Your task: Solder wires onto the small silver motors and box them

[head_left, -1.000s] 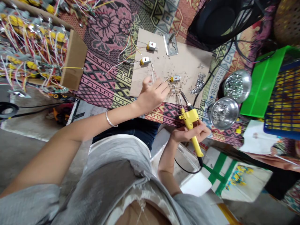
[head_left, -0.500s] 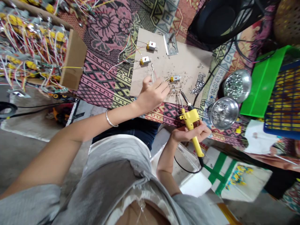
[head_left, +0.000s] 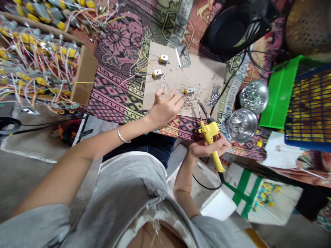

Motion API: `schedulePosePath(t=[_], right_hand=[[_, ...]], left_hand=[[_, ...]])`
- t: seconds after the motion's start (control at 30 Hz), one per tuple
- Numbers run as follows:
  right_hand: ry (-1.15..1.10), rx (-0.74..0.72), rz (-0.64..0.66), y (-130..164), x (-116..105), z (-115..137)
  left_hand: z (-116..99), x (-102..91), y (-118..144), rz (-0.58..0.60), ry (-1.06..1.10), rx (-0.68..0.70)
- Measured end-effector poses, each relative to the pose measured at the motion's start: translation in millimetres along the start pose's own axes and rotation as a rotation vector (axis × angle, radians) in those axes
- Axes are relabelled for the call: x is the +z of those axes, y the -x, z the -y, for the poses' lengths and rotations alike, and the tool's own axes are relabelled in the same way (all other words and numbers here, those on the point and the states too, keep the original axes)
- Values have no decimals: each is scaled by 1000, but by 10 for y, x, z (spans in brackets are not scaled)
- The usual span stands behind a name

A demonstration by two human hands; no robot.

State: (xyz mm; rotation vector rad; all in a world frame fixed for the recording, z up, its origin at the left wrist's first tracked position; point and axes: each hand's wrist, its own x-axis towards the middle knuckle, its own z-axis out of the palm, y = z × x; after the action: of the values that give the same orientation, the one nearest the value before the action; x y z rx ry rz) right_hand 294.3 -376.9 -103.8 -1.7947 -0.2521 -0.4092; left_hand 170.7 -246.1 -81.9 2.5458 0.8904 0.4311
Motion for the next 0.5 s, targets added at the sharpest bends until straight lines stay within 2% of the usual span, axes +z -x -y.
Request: schedulePosePath(t=[0.17, 0.27, 0.37, 0.5], right_hand=[[-169, 87, -46, -91, 52, 48], [-271, 72, -55, -172, 126, 60], [-252, 42, -97, -253, 194, 47], [-176, 139, -88, -317, 221, 10]], left_hand=[[12, -21, 3, -7, -71, 24], [34, -66, 15, -12, -88, 17], [87, -142, 40, -17, -84, -19], [147, -255, 62, -44, -128, -70]])
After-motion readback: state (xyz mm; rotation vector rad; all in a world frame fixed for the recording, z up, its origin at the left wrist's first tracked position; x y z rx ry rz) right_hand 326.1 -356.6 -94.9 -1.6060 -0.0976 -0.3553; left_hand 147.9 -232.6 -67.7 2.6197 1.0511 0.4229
